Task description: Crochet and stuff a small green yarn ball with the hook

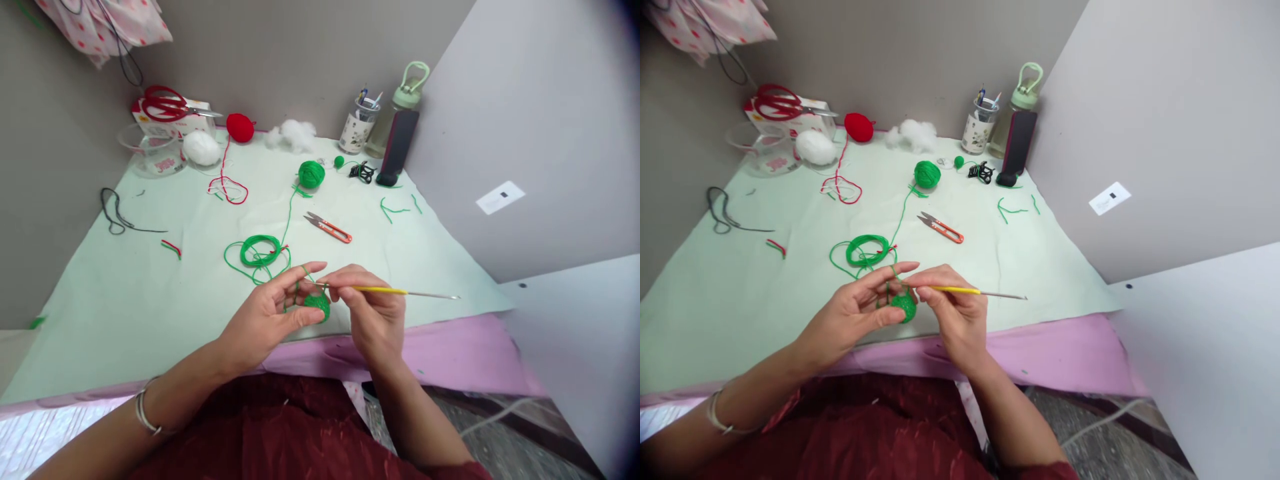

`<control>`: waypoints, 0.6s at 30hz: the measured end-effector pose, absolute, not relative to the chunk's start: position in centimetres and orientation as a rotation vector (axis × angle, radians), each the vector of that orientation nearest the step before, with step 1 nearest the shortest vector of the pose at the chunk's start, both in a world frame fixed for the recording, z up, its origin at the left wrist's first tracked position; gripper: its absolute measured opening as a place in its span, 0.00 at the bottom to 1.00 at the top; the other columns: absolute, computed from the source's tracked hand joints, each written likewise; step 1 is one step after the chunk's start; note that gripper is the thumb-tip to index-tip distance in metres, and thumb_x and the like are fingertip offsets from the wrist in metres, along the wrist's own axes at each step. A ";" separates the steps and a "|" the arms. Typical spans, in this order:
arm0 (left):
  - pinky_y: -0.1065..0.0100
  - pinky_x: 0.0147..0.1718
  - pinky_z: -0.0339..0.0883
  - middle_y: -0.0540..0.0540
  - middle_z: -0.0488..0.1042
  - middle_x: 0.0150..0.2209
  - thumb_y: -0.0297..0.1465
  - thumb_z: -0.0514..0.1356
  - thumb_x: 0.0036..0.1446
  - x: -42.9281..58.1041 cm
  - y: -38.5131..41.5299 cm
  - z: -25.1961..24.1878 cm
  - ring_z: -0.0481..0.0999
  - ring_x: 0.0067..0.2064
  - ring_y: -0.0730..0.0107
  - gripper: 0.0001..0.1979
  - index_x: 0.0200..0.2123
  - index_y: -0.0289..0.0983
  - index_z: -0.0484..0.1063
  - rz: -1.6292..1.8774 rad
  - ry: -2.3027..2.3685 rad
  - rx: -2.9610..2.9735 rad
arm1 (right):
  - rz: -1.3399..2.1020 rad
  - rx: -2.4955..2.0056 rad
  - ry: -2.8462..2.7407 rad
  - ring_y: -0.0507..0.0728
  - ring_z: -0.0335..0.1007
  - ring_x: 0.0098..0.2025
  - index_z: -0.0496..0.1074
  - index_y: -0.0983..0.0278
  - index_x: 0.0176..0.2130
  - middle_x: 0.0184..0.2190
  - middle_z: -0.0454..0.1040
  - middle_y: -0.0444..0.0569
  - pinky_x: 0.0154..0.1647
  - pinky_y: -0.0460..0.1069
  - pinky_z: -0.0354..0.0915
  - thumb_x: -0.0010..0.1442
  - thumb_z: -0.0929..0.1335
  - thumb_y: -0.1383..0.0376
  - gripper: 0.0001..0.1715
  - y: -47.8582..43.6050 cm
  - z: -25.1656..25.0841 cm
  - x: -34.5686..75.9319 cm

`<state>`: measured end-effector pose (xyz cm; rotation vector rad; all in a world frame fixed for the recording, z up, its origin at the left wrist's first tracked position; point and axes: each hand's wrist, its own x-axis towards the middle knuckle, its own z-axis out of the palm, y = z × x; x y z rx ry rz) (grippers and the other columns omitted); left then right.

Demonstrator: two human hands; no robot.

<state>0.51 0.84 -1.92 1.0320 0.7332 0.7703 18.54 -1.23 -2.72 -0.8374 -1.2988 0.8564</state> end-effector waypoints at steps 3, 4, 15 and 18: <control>0.62 0.53 0.74 0.47 0.80 0.47 0.33 0.77 0.54 0.7 0.6 -1.6 0.82 0.49 0.63 0.34 0.64 0.44 0.75 0.877 0.752 0.943 | 0.968 -0.820 -1.227 0.51 0.75 0.32 0.86 0.54 0.43 0.35 0.82 0.45 0.34 0.48 0.72 0.69 0.74 0.64 0.07 -0.9 -2.7 18.6; 0.64 0.51 0.75 0.48 0.79 0.47 0.32 0.78 0.52 0.7 0.5 -1.4 0.82 0.48 0.65 0.34 0.63 0.45 0.76 0.919 0.756 0.928 | 1.005 -0.806 -1.192 0.50 0.74 0.31 0.86 0.54 0.42 0.34 0.82 0.44 0.33 0.47 0.71 0.69 0.74 0.64 0.07 -0.9 -2.6 18.5; 0.64 0.56 0.69 0.49 0.77 0.41 0.32 0.73 0.59 0.9 -0.1 -2.1 0.76 0.46 0.65 0.27 0.62 0.47 0.79 1.036 0.821 1.255 | 1.194 -0.859 -0.745 0.44 0.54 0.16 0.82 0.60 0.35 0.23 0.75 0.40 0.16 0.41 0.53 0.59 0.79 0.55 0.11 -1.0 -2.0 15.8; 0.63 0.57 0.69 0.50 0.76 0.40 0.33 0.74 0.57 1.2 -0.5 -2.7 0.76 0.46 0.65 0.31 0.65 0.46 0.76 1.013 0.800 1.101 | 1.223 -0.882 -0.722 0.44 0.47 0.16 0.80 0.60 0.35 0.19 0.71 0.38 0.14 0.41 0.45 0.60 0.78 0.54 0.13 -0.7 -2.2 15.2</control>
